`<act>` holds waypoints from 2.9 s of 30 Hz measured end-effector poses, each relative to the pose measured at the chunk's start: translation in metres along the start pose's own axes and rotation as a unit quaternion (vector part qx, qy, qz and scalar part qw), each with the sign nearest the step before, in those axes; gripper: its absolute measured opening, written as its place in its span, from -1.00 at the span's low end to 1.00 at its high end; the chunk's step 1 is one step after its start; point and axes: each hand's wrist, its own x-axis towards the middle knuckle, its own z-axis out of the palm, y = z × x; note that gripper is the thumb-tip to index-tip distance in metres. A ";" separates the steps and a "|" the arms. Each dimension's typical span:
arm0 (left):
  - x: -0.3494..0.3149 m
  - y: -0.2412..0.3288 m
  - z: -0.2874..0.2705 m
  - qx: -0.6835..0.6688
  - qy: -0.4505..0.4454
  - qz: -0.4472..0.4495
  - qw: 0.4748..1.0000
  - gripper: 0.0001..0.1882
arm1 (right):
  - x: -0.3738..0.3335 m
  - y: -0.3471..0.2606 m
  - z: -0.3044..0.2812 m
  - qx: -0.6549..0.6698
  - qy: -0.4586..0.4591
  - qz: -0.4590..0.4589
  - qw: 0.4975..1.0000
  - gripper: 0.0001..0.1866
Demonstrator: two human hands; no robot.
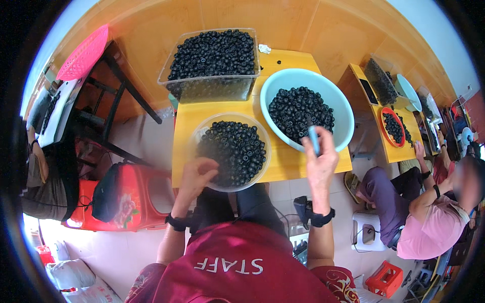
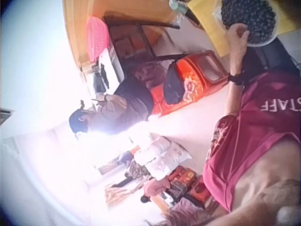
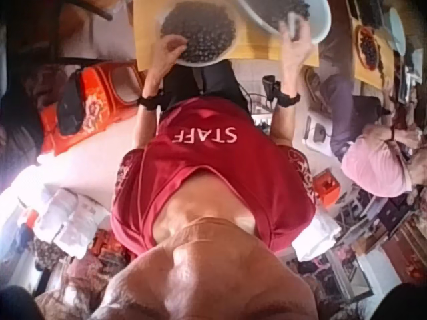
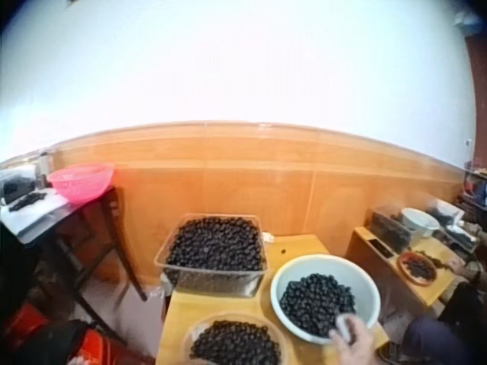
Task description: Sorting and inspecting small black round fruit or industrial objects from one container to another using hands and a small pick tool.
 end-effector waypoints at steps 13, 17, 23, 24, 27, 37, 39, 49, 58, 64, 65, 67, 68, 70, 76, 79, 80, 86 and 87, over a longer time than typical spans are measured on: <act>-0.003 -0.003 0.033 0.380 -0.019 0.158 0.911 -0.75 | -0.060 -0.014 0.033 -0.024 -0.165 0.026 0.986 -0.89; -0.002 -0.004 0.032 0.349 0.001 0.183 0.919 -0.78 | -0.064 -0.017 0.030 -0.048 -0.187 0.046 0.980 -0.89; -0.001 0.013 0.012 -0.272 -0.090 -0.062 0.956 -0.81 | -0.067 -0.032 0.034 0.042 -0.225 0.051 0.972 -0.86; -0.002 0.020 0.008 -0.330 -0.110 -0.081 0.934 -0.85 | -0.067 -0.038 0.034 0.042 -0.227 0.049 0.972 -0.86; -0.003 0.021 0.003 -0.457 -0.134 -0.096 0.874 -0.81 | -0.066 -0.054 0.036 0.037 -0.278 0.011 0.960 -0.83; -0.007 0.024 0.000 -0.541 -0.127 -0.087 0.827 -0.79 | -0.062 -0.071 0.045 -0.006 -0.333 -0.128 0.934 -0.86; -0.007 0.024 0.000 -0.534 -0.128 -0.090 0.831 -0.78 | -0.062 -0.071 0.045 -0.013 -0.332 -0.131 0.934 -0.85; -0.006 0.020 -0.001 -0.546 -0.137 -0.089 0.822 -0.82 | -0.063 -0.073 0.046 0.012 -0.338 -0.113 0.934 -0.85; -0.007 0.020 0.000 -0.540 -0.140 -0.086 0.826 -0.87 | -0.063 -0.068 0.046 0.000 -0.335 -0.125 0.934 -0.84; -0.005 0.019 -0.001 -0.542 -0.140 -0.089 0.824 -0.89 | -0.062 -0.064 0.048 0.016 -0.344 -0.105 0.933 -0.84; -0.004 0.017 -0.001 -0.547 -0.142 -0.091 0.820 -0.89 | -0.062 -0.061 0.051 0.039 -0.339 -0.105 0.934 -0.85; -0.005 0.018 -0.003 -0.551 -0.144 -0.092 0.817 -0.88 | -0.060 -0.046 0.059 0.064 -0.332 -0.106 0.935 -0.86; -0.008 0.023 -0.006 -0.563 -0.188 -0.072 0.802 -0.87 | -0.056 -0.033 0.062 0.008 -0.310 -0.077 0.948 -0.85; -0.013 0.025 -0.007 -0.575 -0.239 -0.044 0.781 -0.85 | -0.051 -0.024 0.058 -0.045 -0.282 -0.026 0.958 -0.83; -0.008 0.027 -0.003 -0.532 -0.156 -0.078 0.829 -0.88 | -0.053 -0.060 0.057 0.090 -0.322 0.029 0.942 -0.80; -0.007 0.030 0.001 -0.510 -0.132 -0.092 0.845 -0.88 | -0.058 -0.064 0.059 0.164 -0.351 0.058 0.920 -0.73; -0.008 0.030 0.001 -0.507 -0.128 -0.092 0.847 -0.88 | -0.060 -0.066 0.061 0.199 -0.361 0.086 0.907 -0.73; -0.007 0.020 -0.001 -0.486 -0.174 -0.080 0.853 -0.87 | -0.066 -0.073 0.070 0.354 -0.366 0.177 0.843 -0.85; -0.007 0.018 -0.002 -0.486 -0.174 -0.080 0.853 -0.87 | -0.065 -0.075 0.069 0.369 -0.376 0.212 0.823 -0.86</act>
